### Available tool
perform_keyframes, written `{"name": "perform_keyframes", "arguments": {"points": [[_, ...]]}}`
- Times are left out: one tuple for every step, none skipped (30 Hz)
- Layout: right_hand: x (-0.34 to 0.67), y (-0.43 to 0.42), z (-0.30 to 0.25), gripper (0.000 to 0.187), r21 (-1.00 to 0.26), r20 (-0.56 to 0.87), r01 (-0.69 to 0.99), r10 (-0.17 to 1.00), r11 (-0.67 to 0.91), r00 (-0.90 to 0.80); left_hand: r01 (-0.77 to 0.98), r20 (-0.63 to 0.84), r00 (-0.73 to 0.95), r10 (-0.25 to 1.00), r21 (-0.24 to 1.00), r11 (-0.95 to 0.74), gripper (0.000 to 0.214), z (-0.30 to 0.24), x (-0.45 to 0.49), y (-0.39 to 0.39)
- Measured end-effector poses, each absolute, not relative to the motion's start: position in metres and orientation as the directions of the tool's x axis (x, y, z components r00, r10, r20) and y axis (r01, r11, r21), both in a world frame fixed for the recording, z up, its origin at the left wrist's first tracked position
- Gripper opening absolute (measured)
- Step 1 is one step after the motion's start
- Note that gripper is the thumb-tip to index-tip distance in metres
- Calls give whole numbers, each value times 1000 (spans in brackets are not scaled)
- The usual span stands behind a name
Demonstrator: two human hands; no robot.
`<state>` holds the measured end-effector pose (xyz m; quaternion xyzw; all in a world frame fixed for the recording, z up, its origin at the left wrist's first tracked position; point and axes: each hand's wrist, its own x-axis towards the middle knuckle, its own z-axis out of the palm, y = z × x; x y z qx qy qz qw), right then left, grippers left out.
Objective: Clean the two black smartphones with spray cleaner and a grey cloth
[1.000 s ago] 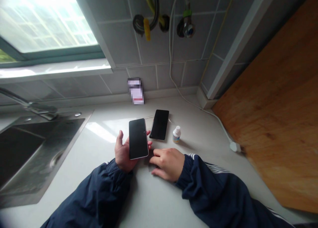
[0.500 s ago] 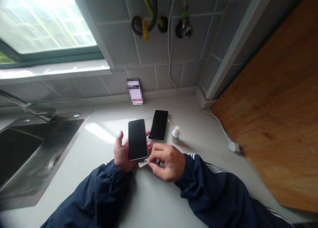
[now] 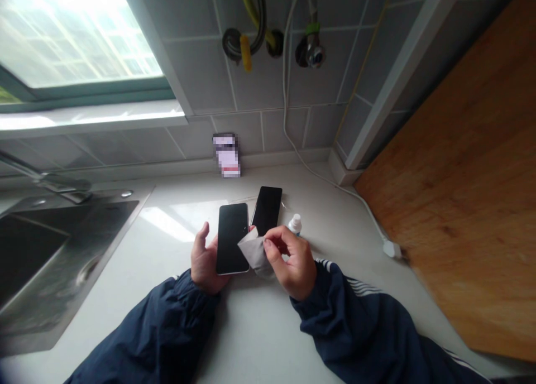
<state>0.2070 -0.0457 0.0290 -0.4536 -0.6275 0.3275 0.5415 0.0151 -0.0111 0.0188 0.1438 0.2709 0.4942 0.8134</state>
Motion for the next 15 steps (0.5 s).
{"name": "perform_keyframes", "arguments": {"points": [[206, -46, 27, 15, -918, 356, 193, 935, 348, 8, -721, -298, 380, 876, 498, 482, 80, 20, 15, -12], [206, -46, 25, 17, -931, 331, 172, 944, 323, 16, -718, -290, 398, 870, 492, 493, 81, 21, 15, -12], [205, -45, 22, 19, -942, 307, 151, 952, 300, 24, -719, -274, 417, 867, 484, 499, 82, 22, 15, -13], [205, -44, 20, 20, -952, 283, 129, 958, 277, 38, -723, -255, 431, 865, 475, 501, 82, 22, 15, -13], [204, -42, 18, 21, -960, 264, 107, 963, 257, 57, -730, -240, 439, 866, 466, 499, 81, 23, 15, -14], [204, -40, 16, 22, -967, 248, 86, 966, 241, 79, -734, -231, 443, 866, 461, 498, 81, 23, 14, -14], [204, -38, 14, 22, -971, 236, 64, 966, 230, 107, -735, -228, 443, 867, 462, 497, 81, 23, 13, -14], [204, -36, 12, 22, -973, 229, 41, 964, 225, 134, -734, -229, 439, 869, 466, 494, 82, 22, 13, -14], [204, -34, 10, 22, -975, 220, 17, 963, 220, 154, -731, -233, 436, 870, 472, 492, 82, 21, 12, -13], [205, -33, 8, 22, -977, 210, -5, 963, 214, 166, -729, -235, 431, 871, 478, 490, 82, 20, 10, -13], [205, -32, 6, 22, -977, 204, -19, 963, 210, 174, -729, -234, 427, 873, 482, 486, 82, 19, 9, -12], [204, -32, 5, 22, -978, 199, -28, 964, 207, 178, -731, -231, 423, 876, 484, 481, 82, 17, 8, -12], [204, -33, 5, 23, -978, 199, -28, 963, 207, 181, -734, -226, 420, 879, 484, 476, 83, 16, 8, -11], [203, -35, 5, 23, -977, 201, -29, 963, 210, 179, -737, -221, 420, 880, 482, 473, 83, 15, 7, -11], [203, -37, 5, 23, -977, 198, -40, 965, 207, 170, -741, -215, 421, 881, 479, 471, 83, 15, 7, -10]]}}
